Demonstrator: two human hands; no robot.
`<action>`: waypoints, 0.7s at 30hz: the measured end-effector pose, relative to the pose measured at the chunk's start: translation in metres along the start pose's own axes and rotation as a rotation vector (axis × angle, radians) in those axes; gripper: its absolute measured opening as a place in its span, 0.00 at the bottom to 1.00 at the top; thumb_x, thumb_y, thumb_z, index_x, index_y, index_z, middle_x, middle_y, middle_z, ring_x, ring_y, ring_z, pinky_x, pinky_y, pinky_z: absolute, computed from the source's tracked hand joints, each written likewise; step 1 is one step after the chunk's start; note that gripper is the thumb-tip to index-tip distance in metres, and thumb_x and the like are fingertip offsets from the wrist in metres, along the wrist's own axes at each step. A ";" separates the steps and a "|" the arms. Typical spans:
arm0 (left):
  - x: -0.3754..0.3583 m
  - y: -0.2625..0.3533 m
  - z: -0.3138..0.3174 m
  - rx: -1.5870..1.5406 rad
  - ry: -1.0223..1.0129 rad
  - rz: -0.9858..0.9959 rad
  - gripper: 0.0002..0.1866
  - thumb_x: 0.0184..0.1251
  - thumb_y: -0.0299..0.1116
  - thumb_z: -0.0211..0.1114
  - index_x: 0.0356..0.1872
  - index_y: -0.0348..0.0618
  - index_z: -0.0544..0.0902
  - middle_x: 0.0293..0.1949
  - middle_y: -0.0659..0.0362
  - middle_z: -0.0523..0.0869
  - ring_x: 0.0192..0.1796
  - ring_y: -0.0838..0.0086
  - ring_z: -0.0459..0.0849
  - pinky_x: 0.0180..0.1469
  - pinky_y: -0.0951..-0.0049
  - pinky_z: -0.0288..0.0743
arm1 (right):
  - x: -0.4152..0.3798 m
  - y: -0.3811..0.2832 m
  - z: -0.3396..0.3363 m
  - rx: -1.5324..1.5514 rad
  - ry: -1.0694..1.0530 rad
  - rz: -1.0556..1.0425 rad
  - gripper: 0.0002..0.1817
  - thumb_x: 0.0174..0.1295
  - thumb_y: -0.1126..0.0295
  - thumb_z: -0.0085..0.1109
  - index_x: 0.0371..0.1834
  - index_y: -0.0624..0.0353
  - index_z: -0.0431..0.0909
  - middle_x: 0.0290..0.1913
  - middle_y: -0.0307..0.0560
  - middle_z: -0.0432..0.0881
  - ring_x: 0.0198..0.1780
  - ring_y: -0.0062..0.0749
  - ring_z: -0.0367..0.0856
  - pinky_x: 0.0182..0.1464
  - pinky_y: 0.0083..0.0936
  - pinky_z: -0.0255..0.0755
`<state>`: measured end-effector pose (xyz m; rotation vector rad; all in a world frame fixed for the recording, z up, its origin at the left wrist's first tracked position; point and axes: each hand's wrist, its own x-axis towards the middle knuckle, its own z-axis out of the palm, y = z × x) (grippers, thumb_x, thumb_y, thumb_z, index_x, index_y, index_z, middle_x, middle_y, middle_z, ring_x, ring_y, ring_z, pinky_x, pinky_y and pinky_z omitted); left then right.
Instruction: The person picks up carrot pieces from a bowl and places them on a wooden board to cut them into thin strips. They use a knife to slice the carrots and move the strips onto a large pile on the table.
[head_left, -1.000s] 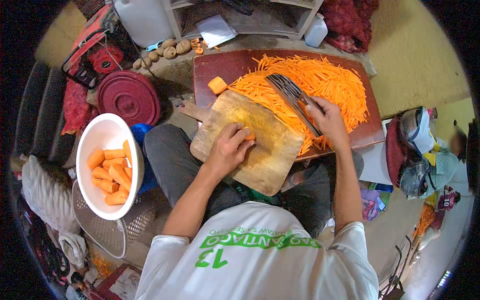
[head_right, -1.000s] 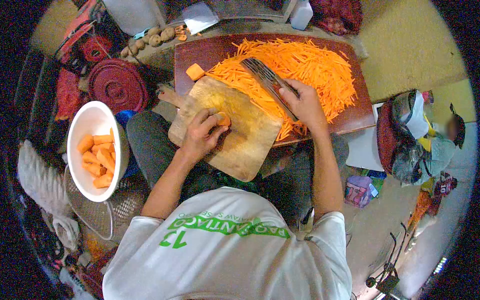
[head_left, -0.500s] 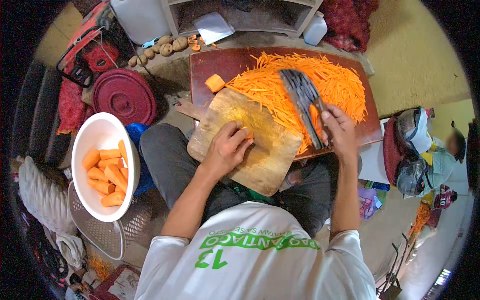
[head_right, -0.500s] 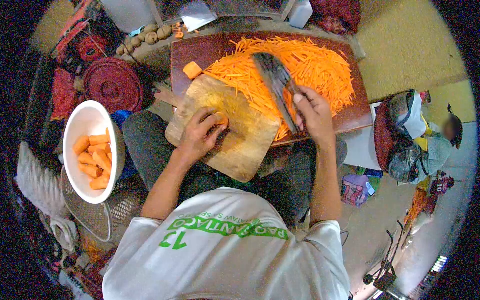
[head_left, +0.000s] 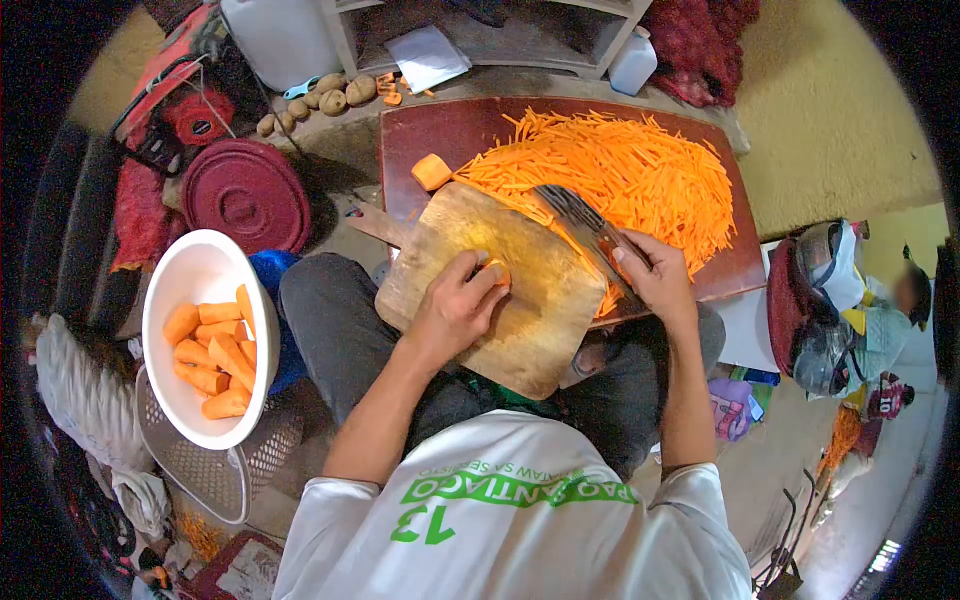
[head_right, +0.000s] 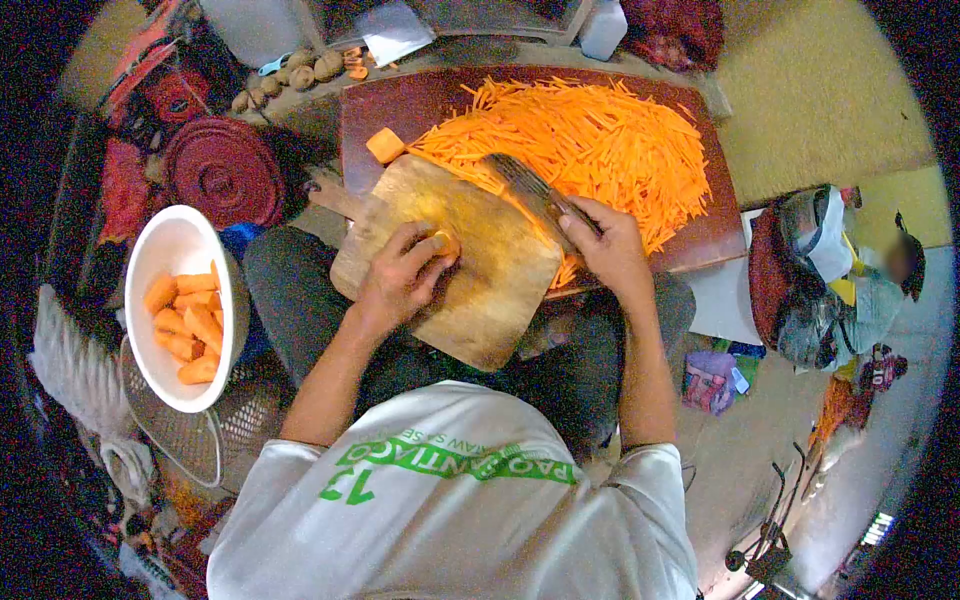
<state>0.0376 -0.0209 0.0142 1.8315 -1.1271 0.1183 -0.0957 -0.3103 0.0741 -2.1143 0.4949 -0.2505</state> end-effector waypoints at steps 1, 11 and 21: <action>-0.001 -0.001 0.000 0.007 -0.012 -0.012 0.14 0.66 0.28 0.79 0.50 0.40 0.88 0.53 0.44 0.86 0.53 0.47 0.90 0.55 0.57 0.87 | 0.000 -0.001 -0.001 -0.018 0.022 -0.023 0.18 0.74 0.68 0.69 0.62 0.66 0.88 0.45 0.44 0.93 0.48 0.24 0.88 0.54 0.27 0.81; -0.001 -0.004 0.002 0.057 -0.021 -0.003 0.13 0.67 0.29 0.79 0.50 0.40 0.89 0.53 0.44 0.87 0.52 0.47 0.90 0.54 0.56 0.88 | -0.018 -0.020 0.014 0.066 -0.072 0.050 0.19 0.73 0.67 0.70 0.62 0.68 0.87 0.45 0.45 0.93 0.48 0.24 0.88 0.55 0.28 0.82; 0.001 0.001 -0.003 0.006 -0.017 -0.007 0.13 0.65 0.27 0.78 0.49 0.40 0.87 0.50 0.45 0.86 0.51 0.47 0.88 0.52 0.55 0.86 | 0.001 0.001 0.004 0.006 -0.004 0.006 0.19 0.73 0.65 0.71 0.61 0.66 0.88 0.45 0.44 0.94 0.47 0.25 0.89 0.55 0.28 0.82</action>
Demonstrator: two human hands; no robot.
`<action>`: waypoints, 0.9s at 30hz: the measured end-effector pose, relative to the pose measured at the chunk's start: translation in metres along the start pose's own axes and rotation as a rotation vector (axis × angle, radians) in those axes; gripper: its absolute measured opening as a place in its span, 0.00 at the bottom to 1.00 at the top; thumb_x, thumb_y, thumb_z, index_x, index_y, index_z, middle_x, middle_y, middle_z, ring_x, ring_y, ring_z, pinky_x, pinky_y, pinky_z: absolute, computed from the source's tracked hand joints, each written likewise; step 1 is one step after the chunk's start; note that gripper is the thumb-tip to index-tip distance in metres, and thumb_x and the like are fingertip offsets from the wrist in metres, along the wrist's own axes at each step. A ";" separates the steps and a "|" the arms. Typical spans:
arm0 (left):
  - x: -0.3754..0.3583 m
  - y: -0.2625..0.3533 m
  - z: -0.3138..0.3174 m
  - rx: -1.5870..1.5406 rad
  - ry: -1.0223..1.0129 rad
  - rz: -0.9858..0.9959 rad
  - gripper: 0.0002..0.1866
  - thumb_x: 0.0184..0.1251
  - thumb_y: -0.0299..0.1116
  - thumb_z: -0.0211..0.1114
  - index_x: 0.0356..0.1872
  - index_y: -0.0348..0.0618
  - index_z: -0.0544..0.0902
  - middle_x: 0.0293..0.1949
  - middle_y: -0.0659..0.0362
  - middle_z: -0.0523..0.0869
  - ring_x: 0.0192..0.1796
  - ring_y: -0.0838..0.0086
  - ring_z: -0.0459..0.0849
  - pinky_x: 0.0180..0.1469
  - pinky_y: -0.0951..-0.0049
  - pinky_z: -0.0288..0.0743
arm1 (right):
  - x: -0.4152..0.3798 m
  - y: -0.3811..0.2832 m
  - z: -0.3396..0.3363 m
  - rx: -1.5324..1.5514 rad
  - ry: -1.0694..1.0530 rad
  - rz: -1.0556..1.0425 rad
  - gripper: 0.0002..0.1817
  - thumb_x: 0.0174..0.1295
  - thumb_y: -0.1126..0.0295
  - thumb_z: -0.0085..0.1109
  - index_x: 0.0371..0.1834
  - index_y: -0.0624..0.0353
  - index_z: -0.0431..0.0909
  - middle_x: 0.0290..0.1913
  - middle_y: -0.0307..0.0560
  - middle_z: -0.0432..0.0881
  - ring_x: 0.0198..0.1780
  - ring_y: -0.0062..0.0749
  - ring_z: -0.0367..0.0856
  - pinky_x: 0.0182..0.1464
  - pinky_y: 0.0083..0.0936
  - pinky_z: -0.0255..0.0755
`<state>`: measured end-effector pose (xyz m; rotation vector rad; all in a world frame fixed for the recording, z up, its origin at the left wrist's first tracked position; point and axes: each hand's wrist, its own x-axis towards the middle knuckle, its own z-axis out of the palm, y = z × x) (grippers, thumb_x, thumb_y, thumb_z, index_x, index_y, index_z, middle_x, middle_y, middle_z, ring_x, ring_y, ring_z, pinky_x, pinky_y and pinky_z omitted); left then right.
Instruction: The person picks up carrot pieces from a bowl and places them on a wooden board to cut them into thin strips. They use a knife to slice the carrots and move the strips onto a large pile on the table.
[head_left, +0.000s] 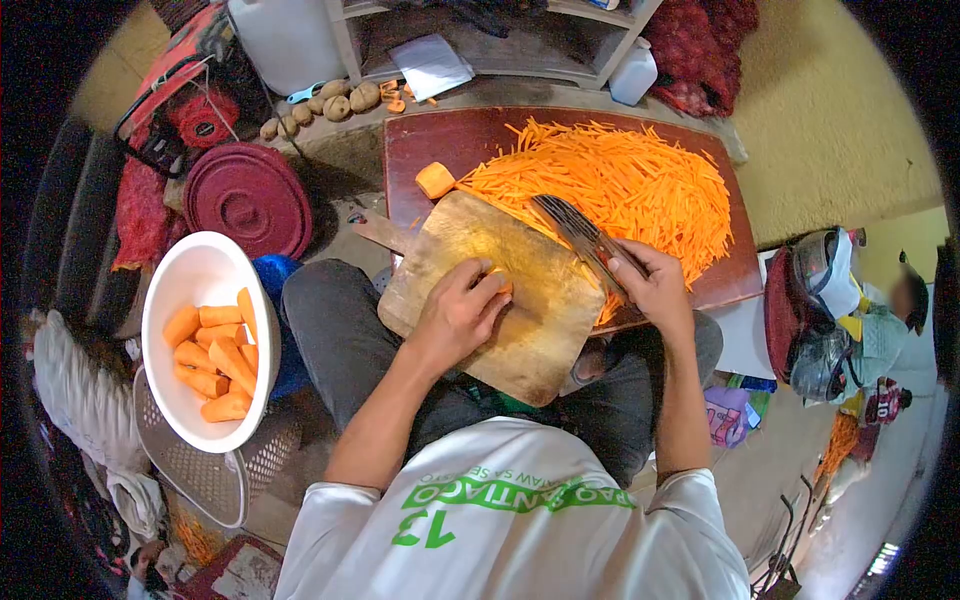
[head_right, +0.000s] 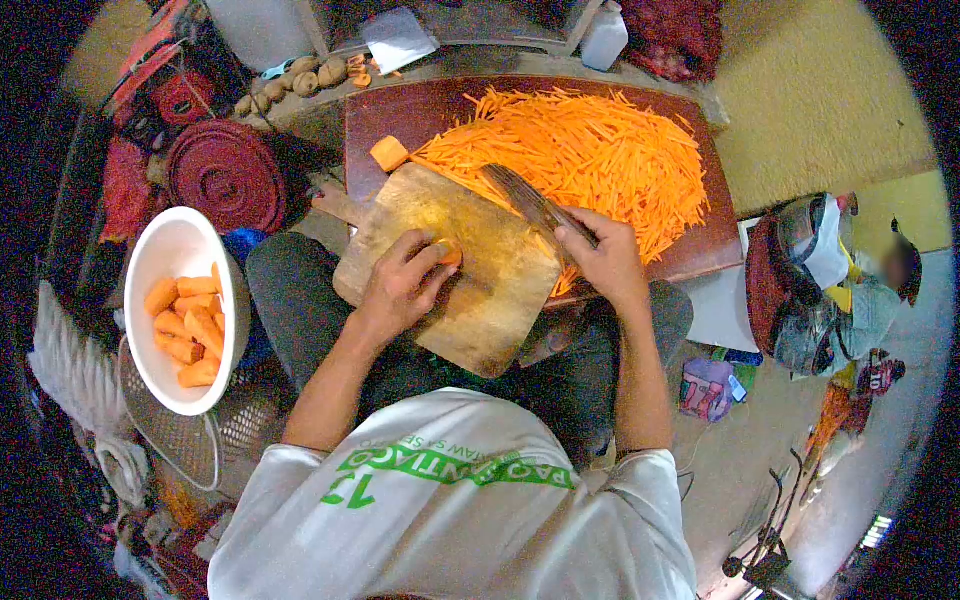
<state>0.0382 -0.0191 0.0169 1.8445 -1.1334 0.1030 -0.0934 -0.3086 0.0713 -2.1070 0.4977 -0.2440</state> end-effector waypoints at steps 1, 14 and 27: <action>0.000 0.000 -0.001 0.008 -0.008 0.003 0.14 0.66 0.28 0.78 0.50 0.40 0.87 0.51 0.45 0.86 0.50 0.47 0.89 0.52 0.56 0.87 | -0.002 0.001 -0.002 0.015 0.015 0.001 0.19 0.73 0.66 0.71 0.61 0.66 0.88 0.45 0.44 0.94 0.47 0.25 0.89 0.55 0.28 0.82; -0.001 0.003 0.000 0.021 -0.004 -0.024 0.14 0.64 0.27 0.79 0.49 0.40 0.87 0.53 0.43 0.85 0.54 0.46 0.88 0.56 0.54 0.85 | -0.036 -0.045 -0.004 0.131 0.055 0.072 0.20 0.72 0.68 0.70 0.63 0.66 0.87 0.45 0.43 0.92 0.45 0.25 0.87 0.52 0.28 0.82; -0.002 0.001 -0.001 0.048 0.009 0.000 0.14 0.67 0.29 0.79 0.51 0.42 0.89 0.54 0.45 0.85 0.54 0.48 0.88 0.55 0.56 0.86 | -0.042 -0.030 0.022 0.113 -0.092 0.039 0.22 0.79 0.67 0.59 0.69 0.70 0.81 0.54 0.54 0.93 0.55 0.33 0.90 0.61 0.31 0.81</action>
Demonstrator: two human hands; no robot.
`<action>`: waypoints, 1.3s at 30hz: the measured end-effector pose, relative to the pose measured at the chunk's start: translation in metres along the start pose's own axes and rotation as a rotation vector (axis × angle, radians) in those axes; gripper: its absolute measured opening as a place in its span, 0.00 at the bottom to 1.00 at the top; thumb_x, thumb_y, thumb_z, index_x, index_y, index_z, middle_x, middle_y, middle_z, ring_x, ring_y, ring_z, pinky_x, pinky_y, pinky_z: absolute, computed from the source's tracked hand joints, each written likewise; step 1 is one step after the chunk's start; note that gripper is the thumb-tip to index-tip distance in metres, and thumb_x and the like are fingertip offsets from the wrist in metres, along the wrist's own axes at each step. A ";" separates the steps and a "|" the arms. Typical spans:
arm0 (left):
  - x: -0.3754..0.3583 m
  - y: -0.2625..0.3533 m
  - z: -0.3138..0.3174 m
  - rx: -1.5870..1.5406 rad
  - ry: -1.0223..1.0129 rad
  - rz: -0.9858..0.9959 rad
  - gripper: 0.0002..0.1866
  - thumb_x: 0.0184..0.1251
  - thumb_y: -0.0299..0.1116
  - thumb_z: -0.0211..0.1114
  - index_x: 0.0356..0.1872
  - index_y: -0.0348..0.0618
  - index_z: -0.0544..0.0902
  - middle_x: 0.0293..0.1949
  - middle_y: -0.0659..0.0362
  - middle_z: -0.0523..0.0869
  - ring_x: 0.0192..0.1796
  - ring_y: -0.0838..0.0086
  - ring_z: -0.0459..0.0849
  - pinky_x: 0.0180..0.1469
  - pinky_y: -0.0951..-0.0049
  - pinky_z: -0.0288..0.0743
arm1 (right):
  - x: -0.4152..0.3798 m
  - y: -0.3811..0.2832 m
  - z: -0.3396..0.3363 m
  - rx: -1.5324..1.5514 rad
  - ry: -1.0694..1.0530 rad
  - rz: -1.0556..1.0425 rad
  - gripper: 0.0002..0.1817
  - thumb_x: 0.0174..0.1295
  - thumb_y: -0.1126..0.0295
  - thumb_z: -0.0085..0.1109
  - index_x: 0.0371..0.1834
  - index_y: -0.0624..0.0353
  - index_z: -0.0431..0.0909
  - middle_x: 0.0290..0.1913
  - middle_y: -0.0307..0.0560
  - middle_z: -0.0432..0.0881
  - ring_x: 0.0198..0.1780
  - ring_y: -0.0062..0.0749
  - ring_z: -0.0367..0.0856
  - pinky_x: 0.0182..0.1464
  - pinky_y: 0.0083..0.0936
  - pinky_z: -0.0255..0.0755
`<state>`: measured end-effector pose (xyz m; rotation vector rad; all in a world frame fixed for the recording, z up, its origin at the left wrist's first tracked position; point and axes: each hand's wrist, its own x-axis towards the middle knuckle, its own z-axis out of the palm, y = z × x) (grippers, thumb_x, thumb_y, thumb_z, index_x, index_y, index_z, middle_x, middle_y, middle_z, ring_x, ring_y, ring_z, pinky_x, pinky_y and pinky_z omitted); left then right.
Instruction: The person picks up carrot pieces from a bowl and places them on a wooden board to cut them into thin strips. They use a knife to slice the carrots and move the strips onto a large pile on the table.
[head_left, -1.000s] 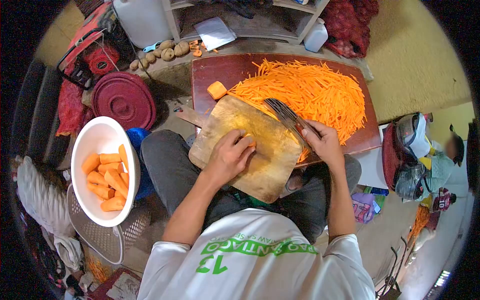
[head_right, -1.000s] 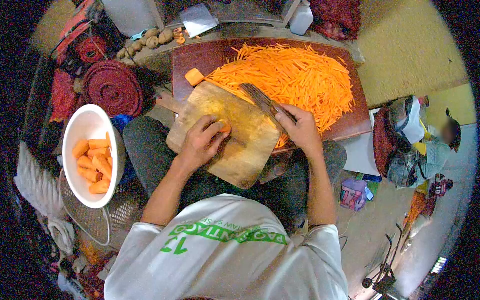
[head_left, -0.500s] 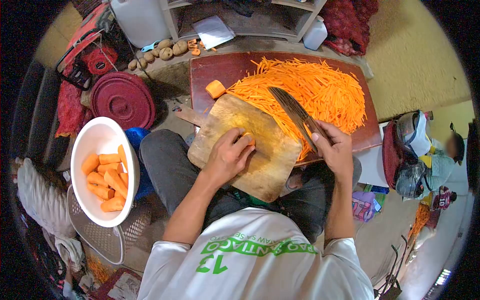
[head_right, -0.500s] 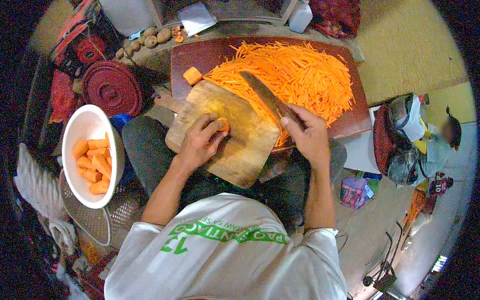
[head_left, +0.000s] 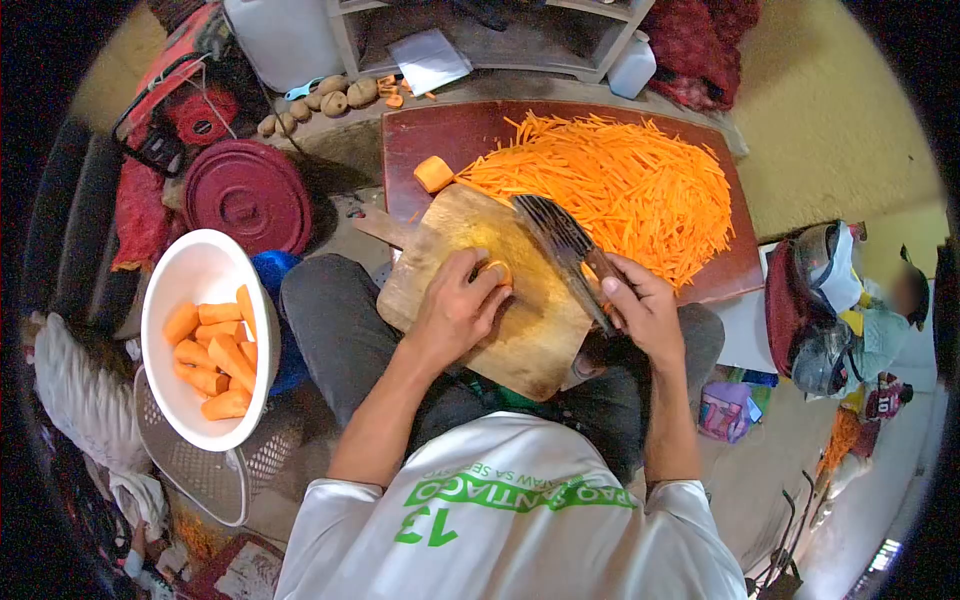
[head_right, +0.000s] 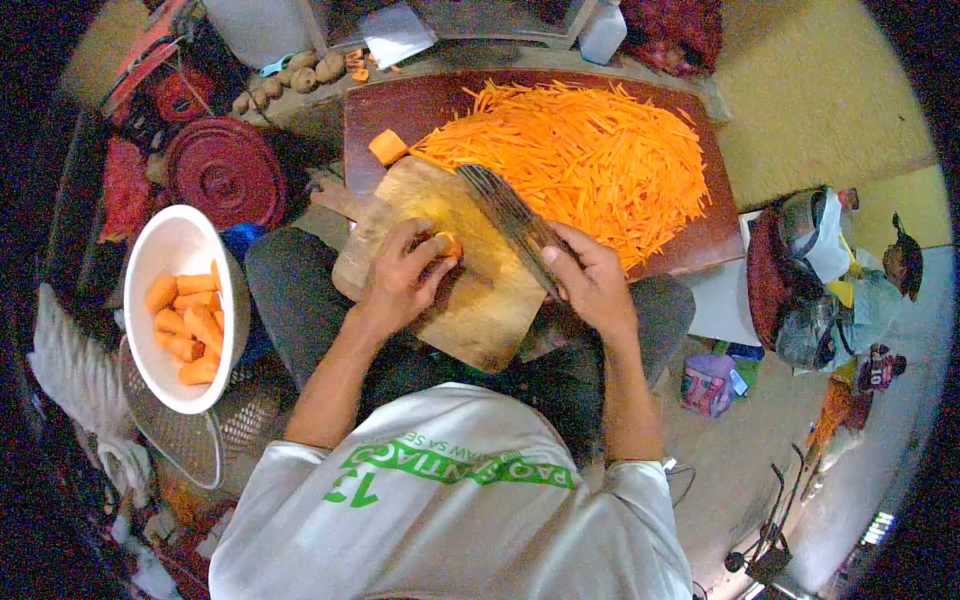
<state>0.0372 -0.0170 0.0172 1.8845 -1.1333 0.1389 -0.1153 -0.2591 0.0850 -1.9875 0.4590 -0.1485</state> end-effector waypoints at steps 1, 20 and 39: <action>0.000 -0.002 0.001 0.008 0.003 0.007 0.14 0.66 0.29 0.79 0.51 0.42 0.89 0.54 0.45 0.85 0.54 0.48 0.88 0.56 0.56 0.86 | 0.002 0.009 0.006 -0.116 0.001 -0.076 0.21 0.79 0.67 0.59 0.68 0.69 0.81 0.52 0.58 0.92 0.53 0.37 0.91 0.59 0.33 0.81; 0.006 0.007 0.000 0.020 0.000 0.027 0.14 0.59 0.23 0.79 0.46 0.35 0.88 0.42 0.46 0.81 0.45 0.48 0.83 0.47 0.54 0.80 | -0.051 -0.037 0.032 -0.262 -0.145 -0.137 0.27 0.80 0.69 0.59 0.79 0.63 0.70 0.64 0.66 0.86 0.65 0.60 0.87 0.65 0.41 0.80; 0.003 0.002 0.002 0.078 -0.093 0.039 0.21 0.49 0.18 0.77 0.48 0.36 0.89 0.43 0.45 0.79 0.43 0.49 0.81 0.43 0.55 0.78 | -0.044 -0.049 0.026 -0.436 -0.359 -0.039 0.30 0.72 0.72 0.63 0.76 0.66 0.68 0.56 0.64 0.85 0.50 0.62 0.90 0.46 0.49 0.86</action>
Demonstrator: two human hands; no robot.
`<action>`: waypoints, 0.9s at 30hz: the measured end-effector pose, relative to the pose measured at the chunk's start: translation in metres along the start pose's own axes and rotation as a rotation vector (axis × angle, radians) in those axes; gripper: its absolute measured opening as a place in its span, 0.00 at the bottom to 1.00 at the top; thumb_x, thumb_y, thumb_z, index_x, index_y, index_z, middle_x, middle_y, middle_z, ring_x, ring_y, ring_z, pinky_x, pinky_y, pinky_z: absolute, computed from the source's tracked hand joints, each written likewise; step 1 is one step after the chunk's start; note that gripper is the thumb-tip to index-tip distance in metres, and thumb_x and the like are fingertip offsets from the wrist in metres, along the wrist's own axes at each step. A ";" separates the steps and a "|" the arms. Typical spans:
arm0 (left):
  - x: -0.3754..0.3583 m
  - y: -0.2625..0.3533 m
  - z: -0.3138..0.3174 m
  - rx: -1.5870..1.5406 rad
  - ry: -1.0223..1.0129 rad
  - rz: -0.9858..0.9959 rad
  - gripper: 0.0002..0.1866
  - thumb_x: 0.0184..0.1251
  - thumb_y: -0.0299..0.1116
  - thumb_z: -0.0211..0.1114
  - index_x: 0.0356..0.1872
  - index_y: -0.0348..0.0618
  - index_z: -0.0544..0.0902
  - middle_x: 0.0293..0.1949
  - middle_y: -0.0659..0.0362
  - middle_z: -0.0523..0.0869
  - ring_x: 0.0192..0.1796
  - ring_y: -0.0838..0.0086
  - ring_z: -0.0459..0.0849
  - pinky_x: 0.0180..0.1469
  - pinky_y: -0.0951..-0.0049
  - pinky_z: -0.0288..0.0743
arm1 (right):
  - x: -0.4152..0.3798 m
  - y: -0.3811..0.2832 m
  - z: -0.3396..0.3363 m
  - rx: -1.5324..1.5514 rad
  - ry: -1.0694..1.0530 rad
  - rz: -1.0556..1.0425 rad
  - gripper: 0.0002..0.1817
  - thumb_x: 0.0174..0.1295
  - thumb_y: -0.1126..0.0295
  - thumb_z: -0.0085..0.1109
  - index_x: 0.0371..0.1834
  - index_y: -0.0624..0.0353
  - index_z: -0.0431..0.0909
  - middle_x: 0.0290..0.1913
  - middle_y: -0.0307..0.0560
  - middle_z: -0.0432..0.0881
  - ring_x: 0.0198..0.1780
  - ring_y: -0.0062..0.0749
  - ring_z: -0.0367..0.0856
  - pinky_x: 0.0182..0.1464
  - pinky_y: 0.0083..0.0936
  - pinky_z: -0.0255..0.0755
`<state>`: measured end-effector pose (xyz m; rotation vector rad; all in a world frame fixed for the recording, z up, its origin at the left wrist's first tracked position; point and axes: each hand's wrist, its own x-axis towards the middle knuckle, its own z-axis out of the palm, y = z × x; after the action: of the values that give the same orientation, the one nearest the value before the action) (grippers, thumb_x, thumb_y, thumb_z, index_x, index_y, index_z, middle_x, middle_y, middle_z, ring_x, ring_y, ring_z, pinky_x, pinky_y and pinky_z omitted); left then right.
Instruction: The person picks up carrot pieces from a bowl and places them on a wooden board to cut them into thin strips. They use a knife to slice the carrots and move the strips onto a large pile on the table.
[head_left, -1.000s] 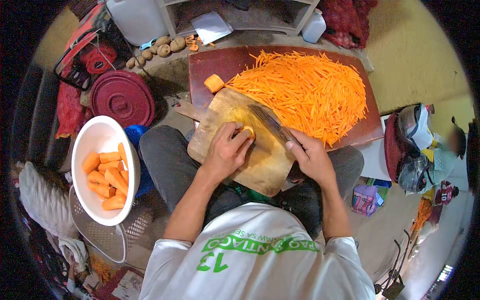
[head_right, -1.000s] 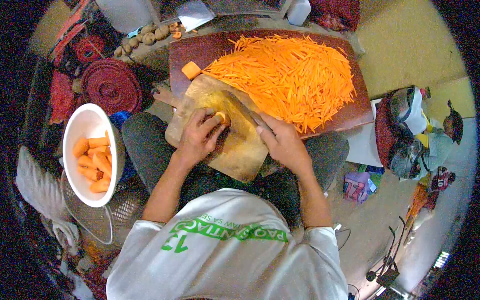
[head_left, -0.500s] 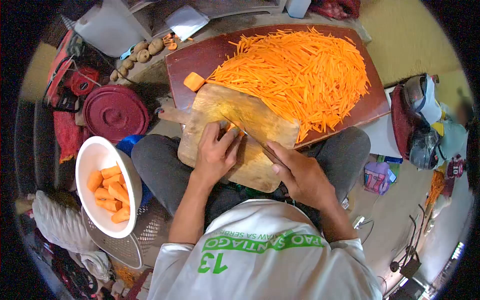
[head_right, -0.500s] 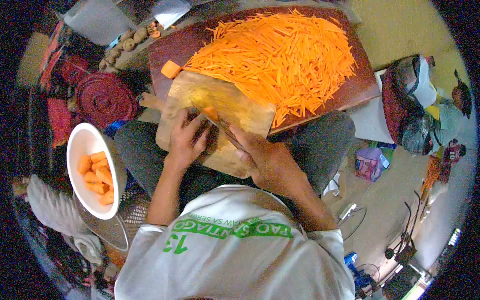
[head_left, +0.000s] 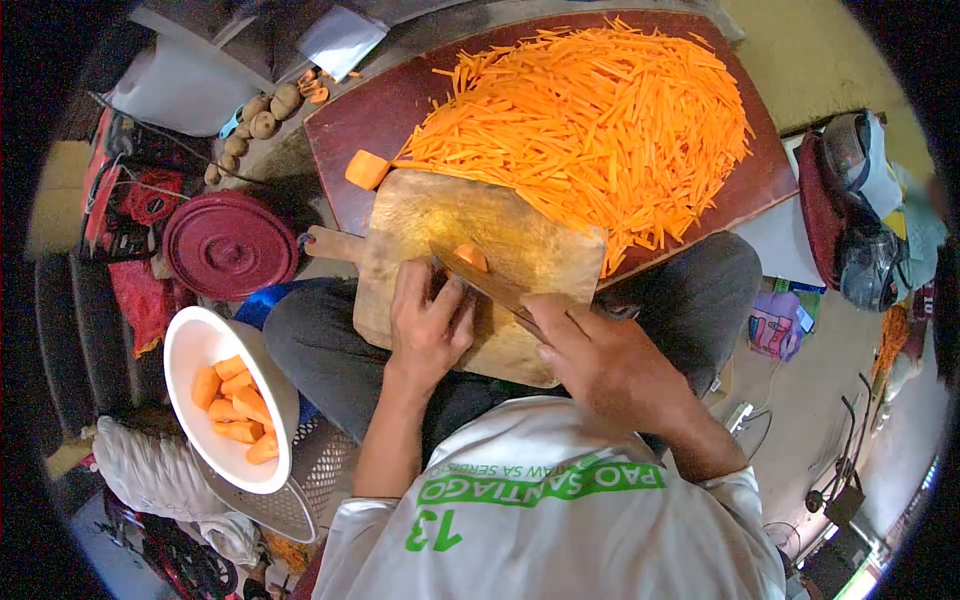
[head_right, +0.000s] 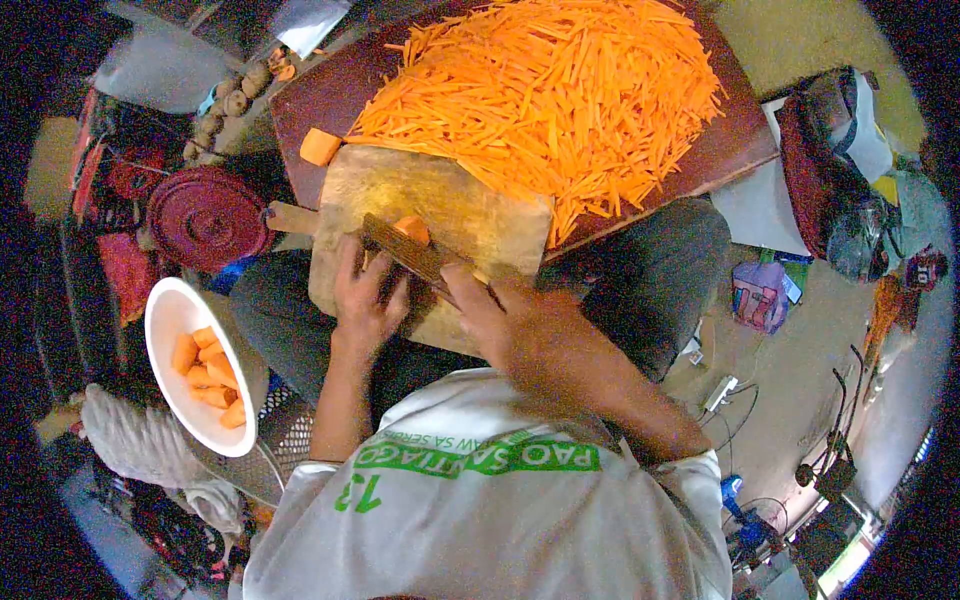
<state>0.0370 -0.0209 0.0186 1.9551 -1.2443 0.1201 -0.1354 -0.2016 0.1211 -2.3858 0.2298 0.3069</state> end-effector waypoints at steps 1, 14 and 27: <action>0.003 0.002 -0.001 -0.001 0.004 0.008 0.21 0.49 0.18 0.77 0.48 0.36 0.89 0.43 0.44 0.79 0.43 0.49 0.81 0.43 0.55 0.78 | 0.001 0.001 0.003 -0.023 0.011 -0.034 0.30 0.71 0.73 0.63 0.76 0.66 0.68 0.55 0.63 0.85 0.50 0.62 0.90 0.45 0.49 0.87; 0.002 0.004 0.001 -0.008 0.034 0.023 0.20 0.47 0.20 0.77 0.47 0.37 0.89 0.43 0.45 0.80 0.43 0.50 0.81 0.44 0.55 0.79 | 0.001 -0.005 0.011 -0.129 0.080 -0.182 0.32 0.70 0.72 0.66 0.75 0.73 0.68 0.58 0.66 0.84 0.48 0.58 0.91 0.47 0.43 0.88; 0.001 0.004 0.005 -0.032 0.062 0.003 0.20 0.48 0.20 0.76 0.47 0.36 0.89 0.45 0.45 0.81 0.44 0.49 0.82 0.45 0.55 0.80 | -0.022 -0.010 0.008 -0.148 0.061 -0.080 0.31 0.73 0.66 0.67 0.75 0.66 0.70 0.52 0.60 0.86 0.42 0.56 0.91 0.38 0.44 0.87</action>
<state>0.0330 -0.0255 0.0183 1.9075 -1.2023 0.1599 -0.1551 -0.1868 0.1279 -2.5458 0.1435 0.2205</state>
